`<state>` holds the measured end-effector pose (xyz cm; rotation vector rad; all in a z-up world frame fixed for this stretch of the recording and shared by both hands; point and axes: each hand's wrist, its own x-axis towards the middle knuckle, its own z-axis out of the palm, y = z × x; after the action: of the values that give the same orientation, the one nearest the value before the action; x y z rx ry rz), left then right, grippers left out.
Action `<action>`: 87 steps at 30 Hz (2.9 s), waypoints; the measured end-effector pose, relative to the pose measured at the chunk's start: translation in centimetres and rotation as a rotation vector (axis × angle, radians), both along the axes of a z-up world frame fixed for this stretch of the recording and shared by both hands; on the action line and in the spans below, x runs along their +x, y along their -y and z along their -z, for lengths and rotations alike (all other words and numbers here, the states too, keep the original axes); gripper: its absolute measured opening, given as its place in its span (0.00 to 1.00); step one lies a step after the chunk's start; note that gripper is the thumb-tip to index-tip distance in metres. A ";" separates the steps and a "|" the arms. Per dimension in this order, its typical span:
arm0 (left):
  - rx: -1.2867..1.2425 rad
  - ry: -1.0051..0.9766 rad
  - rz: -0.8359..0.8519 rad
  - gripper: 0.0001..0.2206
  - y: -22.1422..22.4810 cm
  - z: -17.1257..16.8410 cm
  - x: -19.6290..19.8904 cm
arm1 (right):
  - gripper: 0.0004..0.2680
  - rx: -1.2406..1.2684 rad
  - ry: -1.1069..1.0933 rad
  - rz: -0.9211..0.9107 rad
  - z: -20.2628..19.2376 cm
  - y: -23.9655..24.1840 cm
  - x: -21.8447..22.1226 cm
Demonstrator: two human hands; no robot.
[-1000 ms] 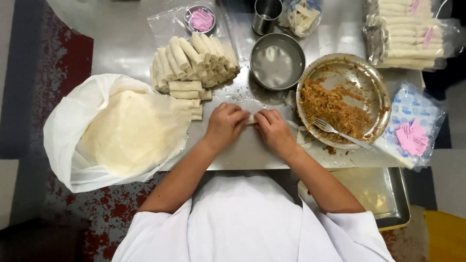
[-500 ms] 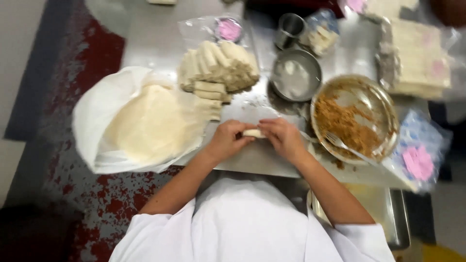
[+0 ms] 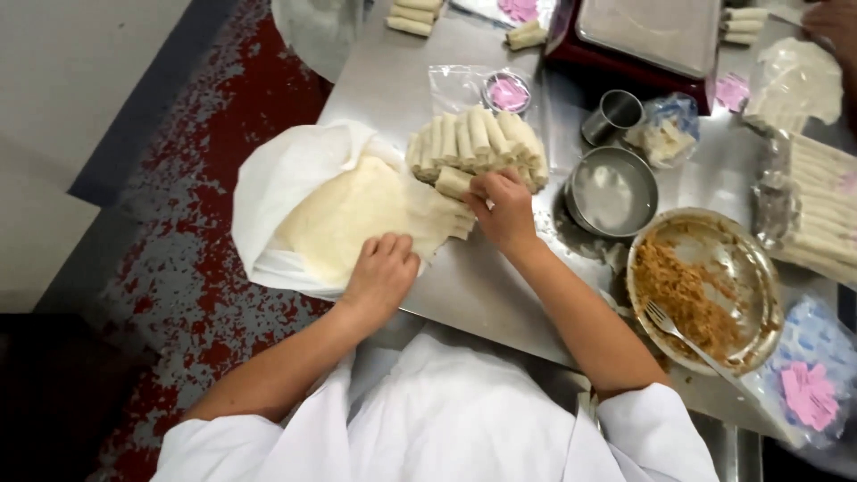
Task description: Rolling thin dough wrappers with savory filling to make spring rolls and then packaging them into plastic bags.
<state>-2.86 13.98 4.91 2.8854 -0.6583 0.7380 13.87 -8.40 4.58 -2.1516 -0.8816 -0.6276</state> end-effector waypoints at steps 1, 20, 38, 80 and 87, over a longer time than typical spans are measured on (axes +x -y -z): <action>0.002 0.002 -0.002 0.04 -0.3 0.3 0.1 | 0.07 0.002 0.002 -0.002 -1.1 -0.3 -0.4; -0.427 -0.109 0.068 0.16 -2.0 -1.6 -1.1 | 0.04 0.135 -0.284 -0.584 -5.3 -0.7 -9.1; -1.393 -1.064 0.262 0.06 11.1 -3.3 3.0 | 0.04 0.580 -0.874 0.117 -8.9 15.6 -14.5; -0.310 -0.335 0.648 0.21 11.4 3.8 -0.1 | 0.23 -0.336 -0.051 0.238 4.0 13.5 -11.0; -0.441 -0.129 0.640 0.07 12.2 4.7 -0.3 | 0.13 -0.166 -0.062 0.406 2.1 19.7 -15.7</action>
<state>-3.18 1.76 0.19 2.1162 -1.1453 0.5114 -1.80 -28.09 2.53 -2.5129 -0.4771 -0.6985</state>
